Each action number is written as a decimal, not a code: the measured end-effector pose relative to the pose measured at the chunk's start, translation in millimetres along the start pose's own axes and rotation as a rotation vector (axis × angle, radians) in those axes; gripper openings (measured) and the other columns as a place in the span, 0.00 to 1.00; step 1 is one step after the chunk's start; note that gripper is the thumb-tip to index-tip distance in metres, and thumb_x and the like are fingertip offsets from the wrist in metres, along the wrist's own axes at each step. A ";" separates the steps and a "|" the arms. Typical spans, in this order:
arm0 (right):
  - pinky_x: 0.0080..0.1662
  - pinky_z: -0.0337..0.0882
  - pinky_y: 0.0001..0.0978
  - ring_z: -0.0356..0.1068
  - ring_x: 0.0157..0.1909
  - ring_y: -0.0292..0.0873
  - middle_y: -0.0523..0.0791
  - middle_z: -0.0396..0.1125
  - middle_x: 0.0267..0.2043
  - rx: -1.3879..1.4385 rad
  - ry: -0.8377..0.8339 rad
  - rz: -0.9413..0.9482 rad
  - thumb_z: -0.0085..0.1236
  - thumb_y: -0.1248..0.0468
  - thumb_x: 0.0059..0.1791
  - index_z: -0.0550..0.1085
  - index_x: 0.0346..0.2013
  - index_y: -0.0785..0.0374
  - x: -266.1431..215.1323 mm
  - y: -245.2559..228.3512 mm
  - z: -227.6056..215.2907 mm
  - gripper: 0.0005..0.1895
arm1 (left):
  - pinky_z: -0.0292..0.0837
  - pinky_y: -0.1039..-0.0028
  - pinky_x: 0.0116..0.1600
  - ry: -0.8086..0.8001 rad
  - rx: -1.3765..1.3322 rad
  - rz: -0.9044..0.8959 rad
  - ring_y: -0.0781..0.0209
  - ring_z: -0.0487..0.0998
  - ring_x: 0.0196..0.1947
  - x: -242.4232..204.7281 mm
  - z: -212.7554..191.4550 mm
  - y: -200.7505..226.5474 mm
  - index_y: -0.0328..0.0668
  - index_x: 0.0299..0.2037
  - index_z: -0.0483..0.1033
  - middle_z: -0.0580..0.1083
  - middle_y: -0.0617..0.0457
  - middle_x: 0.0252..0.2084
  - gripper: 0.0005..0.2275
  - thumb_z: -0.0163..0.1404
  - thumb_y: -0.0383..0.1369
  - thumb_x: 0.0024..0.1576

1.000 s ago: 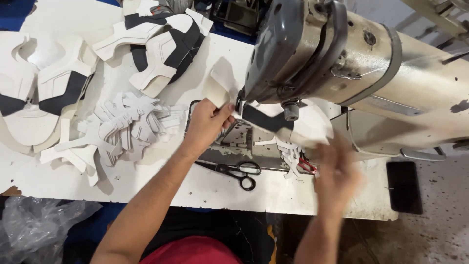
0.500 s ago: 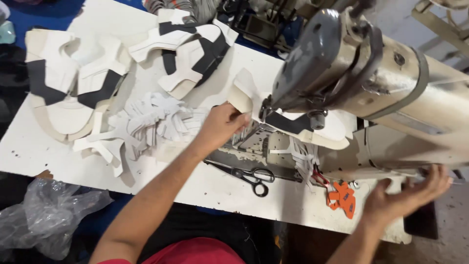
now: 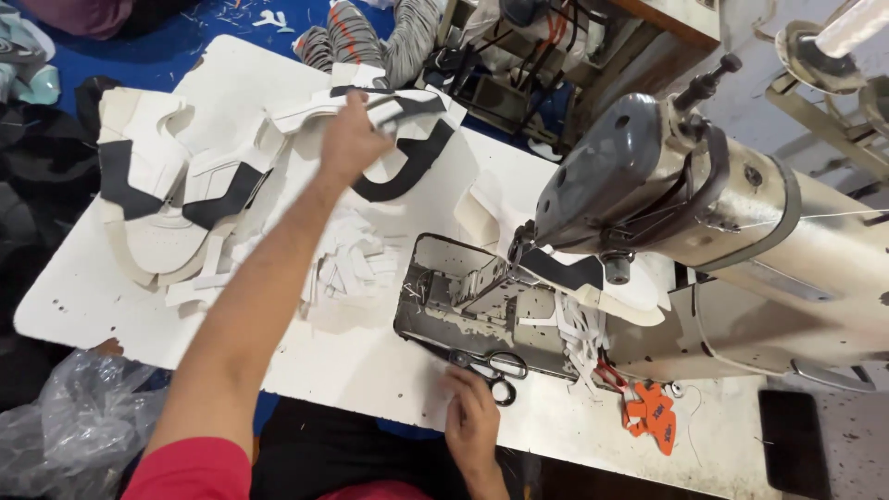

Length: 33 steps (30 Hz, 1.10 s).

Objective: The person sews white and black shoe parts together using a sewing machine. They repeatedly pick up parts, align them under the needle, sew them, and then use scissors to cut the thread. The finished parts are placed on the table.

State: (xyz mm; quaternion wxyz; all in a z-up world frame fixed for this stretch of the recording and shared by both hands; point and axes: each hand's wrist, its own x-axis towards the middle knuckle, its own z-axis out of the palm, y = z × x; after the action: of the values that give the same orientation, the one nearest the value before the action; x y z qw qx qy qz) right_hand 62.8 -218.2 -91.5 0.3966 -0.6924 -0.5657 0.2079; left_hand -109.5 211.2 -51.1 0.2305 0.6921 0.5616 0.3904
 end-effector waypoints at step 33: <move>0.42 0.73 0.36 0.73 0.42 0.48 0.46 0.74 0.42 -0.078 0.062 -0.322 0.55 0.80 0.38 0.78 0.34 0.65 11.2 -19.6 0.2 0.14 | 0.59 0.53 0.60 -0.174 0.568 0.498 0.44 0.63 0.60 -32.6 2.7 -9.8 0.37 0.63 0.65 0.67 0.45 0.56 0.39 0.69 0.38 0.39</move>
State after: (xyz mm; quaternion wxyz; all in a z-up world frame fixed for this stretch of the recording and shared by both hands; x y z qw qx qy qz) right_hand 53.6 -206.6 -74.4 0.4148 -0.6138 -0.6645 0.0983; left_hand -115.3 182.9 -69.3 -0.0255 0.8740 0.4407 0.2031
